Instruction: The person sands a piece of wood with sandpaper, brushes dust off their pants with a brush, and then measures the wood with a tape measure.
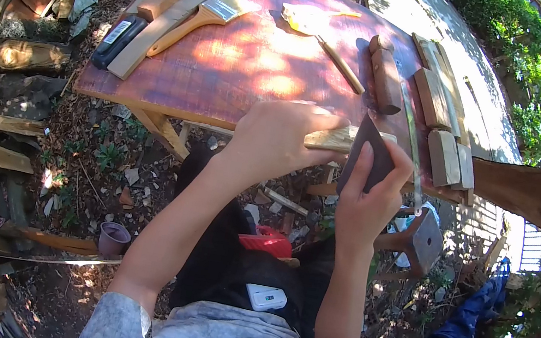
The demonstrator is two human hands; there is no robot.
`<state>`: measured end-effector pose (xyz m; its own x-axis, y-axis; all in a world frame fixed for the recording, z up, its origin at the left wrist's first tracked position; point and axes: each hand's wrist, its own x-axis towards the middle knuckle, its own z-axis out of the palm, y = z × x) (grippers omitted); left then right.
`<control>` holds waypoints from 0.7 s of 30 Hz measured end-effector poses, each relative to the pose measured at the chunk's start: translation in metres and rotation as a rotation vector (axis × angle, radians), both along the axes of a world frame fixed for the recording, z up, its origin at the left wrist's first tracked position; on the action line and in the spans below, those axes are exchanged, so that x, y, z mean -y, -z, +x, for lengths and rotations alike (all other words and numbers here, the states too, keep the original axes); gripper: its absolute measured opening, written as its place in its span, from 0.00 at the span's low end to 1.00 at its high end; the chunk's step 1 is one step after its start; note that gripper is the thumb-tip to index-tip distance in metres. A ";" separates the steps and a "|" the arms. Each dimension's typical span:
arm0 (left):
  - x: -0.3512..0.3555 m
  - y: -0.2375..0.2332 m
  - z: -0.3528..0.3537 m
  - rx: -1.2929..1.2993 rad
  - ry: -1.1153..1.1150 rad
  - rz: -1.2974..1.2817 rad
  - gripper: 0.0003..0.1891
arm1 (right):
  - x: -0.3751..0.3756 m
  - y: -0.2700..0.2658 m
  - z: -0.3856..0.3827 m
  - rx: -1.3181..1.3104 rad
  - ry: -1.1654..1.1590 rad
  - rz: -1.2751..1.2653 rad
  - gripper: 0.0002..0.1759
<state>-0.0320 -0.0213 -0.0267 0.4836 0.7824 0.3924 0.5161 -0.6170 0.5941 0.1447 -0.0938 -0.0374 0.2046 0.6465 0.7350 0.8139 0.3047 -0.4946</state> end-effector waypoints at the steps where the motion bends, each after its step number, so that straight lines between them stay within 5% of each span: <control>1: 0.001 -0.001 0.001 0.008 0.008 -0.022 0.29 | -0.006 -0.012 0.000 0.030 0.011 -0.037 0.14; 15: 0.004 -0.007 0.000 -0.033 0.024 -0.095 0.30 | -0.022 -0.029 0.002 0.005 0.038 -0.131 0.14; 21: 0.003 0.007 -0.001 0.034 0.013 0.061 0.29 | 0.004 -0.008 -0.001 -0.121 -0.017 -0.080 0.13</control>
